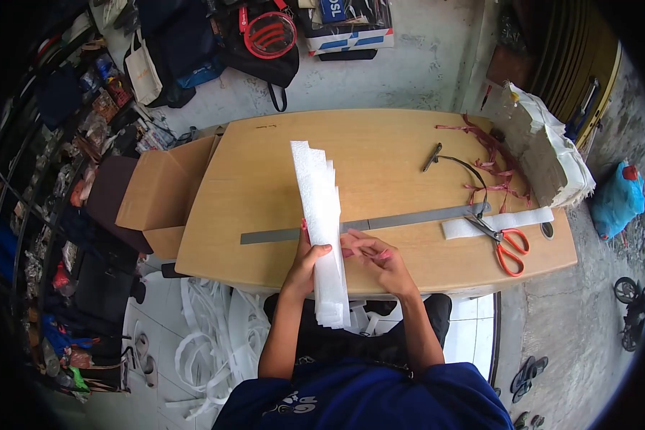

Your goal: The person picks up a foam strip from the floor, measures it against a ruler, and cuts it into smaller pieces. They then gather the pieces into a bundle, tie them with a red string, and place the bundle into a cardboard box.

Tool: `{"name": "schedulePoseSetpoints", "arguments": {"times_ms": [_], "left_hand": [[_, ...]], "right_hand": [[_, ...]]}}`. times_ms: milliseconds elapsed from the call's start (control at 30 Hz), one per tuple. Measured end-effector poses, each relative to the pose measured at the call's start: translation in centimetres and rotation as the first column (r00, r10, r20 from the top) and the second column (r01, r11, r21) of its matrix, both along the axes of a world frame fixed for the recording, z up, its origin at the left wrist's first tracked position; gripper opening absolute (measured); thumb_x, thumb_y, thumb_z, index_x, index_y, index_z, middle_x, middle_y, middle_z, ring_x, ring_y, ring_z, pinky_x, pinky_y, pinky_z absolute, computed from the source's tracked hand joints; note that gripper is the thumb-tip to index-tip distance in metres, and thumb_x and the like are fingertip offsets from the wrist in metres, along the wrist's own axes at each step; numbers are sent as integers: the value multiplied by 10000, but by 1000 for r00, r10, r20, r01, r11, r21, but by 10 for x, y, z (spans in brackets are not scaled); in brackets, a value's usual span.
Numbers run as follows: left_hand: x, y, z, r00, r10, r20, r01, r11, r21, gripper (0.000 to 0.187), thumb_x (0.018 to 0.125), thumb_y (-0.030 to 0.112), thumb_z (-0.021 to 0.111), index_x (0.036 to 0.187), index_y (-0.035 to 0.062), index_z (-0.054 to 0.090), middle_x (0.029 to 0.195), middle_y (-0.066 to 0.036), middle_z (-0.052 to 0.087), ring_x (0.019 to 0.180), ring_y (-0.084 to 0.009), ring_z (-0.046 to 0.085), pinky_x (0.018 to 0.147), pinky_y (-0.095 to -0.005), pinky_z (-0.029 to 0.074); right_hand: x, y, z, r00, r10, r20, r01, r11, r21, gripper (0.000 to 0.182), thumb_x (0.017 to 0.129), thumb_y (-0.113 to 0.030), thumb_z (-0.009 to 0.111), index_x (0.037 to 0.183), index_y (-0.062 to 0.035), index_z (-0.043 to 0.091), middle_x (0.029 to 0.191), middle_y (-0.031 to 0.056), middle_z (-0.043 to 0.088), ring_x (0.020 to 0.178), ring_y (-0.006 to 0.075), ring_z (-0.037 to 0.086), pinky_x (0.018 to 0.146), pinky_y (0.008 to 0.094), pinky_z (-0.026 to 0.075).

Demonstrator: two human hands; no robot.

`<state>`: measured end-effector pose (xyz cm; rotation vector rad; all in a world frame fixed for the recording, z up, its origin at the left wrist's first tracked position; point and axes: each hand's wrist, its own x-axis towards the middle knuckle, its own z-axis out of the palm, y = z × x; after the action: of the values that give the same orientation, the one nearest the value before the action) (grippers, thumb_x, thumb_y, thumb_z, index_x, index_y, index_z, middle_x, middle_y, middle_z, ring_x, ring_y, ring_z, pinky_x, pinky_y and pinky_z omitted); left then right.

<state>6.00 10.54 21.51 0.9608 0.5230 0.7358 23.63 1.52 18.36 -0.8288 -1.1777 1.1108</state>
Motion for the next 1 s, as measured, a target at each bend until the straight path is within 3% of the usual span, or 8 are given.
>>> {"name": "schedulePoseSetpoints", "arguments": {"times_ms": [200, 267, 333, 400, 533, 600, 700, 1000], "left_hand": [[4, 1, -19, 985, 27, -170, 13, 973, 229, 752, 802, 168, 574, 1444, 55, 199, 1291, -128, 416, 1143, -212, 491, 971, -367, 452], [10, -7, -4, 973, 49, -227, 27, 946, 322, 765, 807, 188, 573, 1449, 25, 192, 1329, -127, 392, 1192, -219, 450, 1021, -349, 388], [13, -15, 8, 976, -8, -218, 56, 974, 219, 770, 800, 190, 573, 1450, 9, 202, 1340, -141, 394, 1205, -242, 442, 1024, -361, 372], [15, -19, 6, 944, 62, -325, 110, 867, 486, 654, 828, 196, 539, 1394, -38, 310, 1276, -144, 461, 1185, -221, 443, 1017, -345, 356], [18, -25, 17, 935, -52, -351, 198, 898, 394, 486, 836, 170, 529, 1257, -50, 423, 1208, -152, 494, 1140, -211, 462, 966, -346, 384], [18, -12, -3, 906, -117, -408, 311, 837, 450, 398, 827, 178, 534, 1167, -26, 495, 1148, -173, 510, 1094, -248, 484, 942, -378, 393], [19, -19, -10, 903, 208, -376, 168, 633, 756, 358, 828, 216, 532, 1115, 3, 540, 1146, -204, 492, 1111, -307, 457, 977, -437, 348], [14, -14, -9, 814, 116, -569, 347, 688, 637, 501, 866, 312, 514, 1256, 0, 480, 1350, -269, 327, 1250, -385, 288, 1092, -469, 190]], "right_hand": [[-13, -10, 35, 928, -175, 330, 191, 981, -18, 506, 848, 102, 556, 1343, 15, 502, 1219, 200, 589, 1139, 268, 590, 904, 346, 500], [-24, -12, 51, 663, -429, 613, 344, 902, 259, 545, 842, 86, 581, 1372, -6, 490, 1073, 187, 590, 937, 282, 614, 809, 354, 505], [-26, -9, 49, 623, -490, 609, 381, 871, 311, 567, 880, 60, 571, 1421, -72, 461, 914, 175, 553, 808, 302, 587, 734, 356, 494], [-25, -9, 54, 569, -485, 665, 379, 872, 311, 455, 877, 44, 609, 1322, 3, 527, 916, 158, 587, 790, 250, 619, 712, 315, 510], [-19, -5, 40, 730, -457, 508, 412, 887, 206, 491, 837, 4, 692, 1303, 5, 537, 796, 116, 571, 703, 190, 593, 656, 315, 501], [-21, -8, 48, 822, -468, 325, 486, 874, 31, 304, 820, -40, 738, 1088, 26, 612, 732, 80, 608, 677, 152, 613, 627, 302, 503], [-15, -4, 35, 847, -480, 228, 480, 875, 63, 201, 804, -65, 762, 915, 17, 616, 767, 65, 655, 719, 139, 636, 655, 293, 505], [-2, 0, 45, 796, -358, 488, 280, 933, 228, 168, 802, -69, 736, 966, -51, 707, 915, 99, 665, 824, 197, 608, 709, 319, 490]]}}
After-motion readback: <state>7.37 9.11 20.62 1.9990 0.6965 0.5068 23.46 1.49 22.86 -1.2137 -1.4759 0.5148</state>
